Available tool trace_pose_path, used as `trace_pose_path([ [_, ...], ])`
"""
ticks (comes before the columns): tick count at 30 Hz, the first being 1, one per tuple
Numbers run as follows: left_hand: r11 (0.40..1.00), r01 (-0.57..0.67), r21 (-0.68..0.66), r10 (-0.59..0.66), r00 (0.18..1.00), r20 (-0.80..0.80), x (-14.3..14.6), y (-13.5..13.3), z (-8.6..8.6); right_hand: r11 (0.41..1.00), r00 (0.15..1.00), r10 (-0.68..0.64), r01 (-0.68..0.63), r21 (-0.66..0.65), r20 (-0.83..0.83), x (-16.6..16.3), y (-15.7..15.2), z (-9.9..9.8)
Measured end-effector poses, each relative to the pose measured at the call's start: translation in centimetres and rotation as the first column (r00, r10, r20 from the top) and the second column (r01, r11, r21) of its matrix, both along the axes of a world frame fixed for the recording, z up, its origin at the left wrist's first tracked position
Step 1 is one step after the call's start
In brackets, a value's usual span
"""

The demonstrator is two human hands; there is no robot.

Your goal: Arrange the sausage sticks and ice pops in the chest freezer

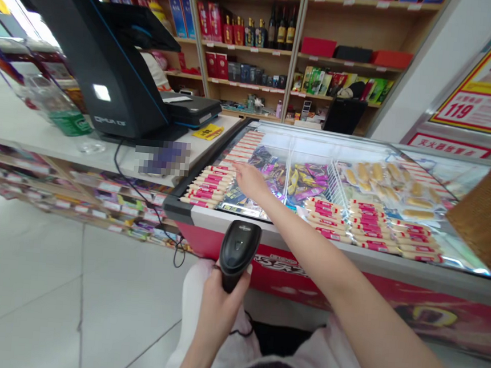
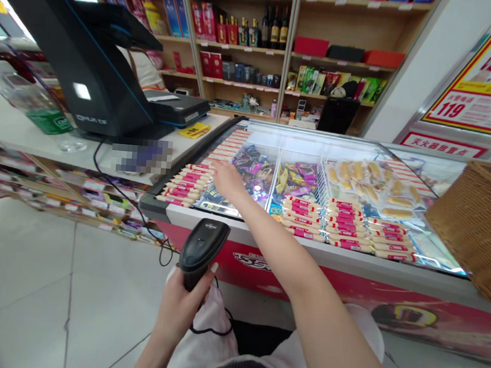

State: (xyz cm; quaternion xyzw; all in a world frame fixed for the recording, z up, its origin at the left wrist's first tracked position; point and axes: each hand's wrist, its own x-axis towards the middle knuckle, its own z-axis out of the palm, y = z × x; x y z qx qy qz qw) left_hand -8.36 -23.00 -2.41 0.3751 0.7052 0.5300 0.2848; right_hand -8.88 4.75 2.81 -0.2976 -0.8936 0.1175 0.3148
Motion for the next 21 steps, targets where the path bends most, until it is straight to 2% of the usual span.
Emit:
trace_pose_path([
  [5, 1.0, 0.002, -0.004, -0.002, 1.0, 0.007, -0.5, -0.1, 0.2, 0.999, 0.997, -0.026, 0.029, -0.045, 0.066, -1.0, 1.1, -0.7],
  [10, 1.0, 0.002, 0.003, -0.002, 1.0, -0.019, -0.2, 0.1, 0.5, 0.99, 0.993, -0.105, 0.099, -0.102, -0.056, 0.6, 0.4, -0.4],
  [15, 1.0, 0.002, -0.018, -0.002, 0.999, -0.035, 0.4, 0.4, 0.8, 0.989, 0.962, -0.125, 0.1, -0.113, -0.243, 5.9, -2.6, -0.2],
  [21, 1.0, -0.003, -0.004, 0.003, 0.999, -0.047, 1.4, 0.9, 0.8, 0.975, 0.926, -0.132, 0.056, -0.217, -0.355, 12.3, -7.7, -1.7],
])
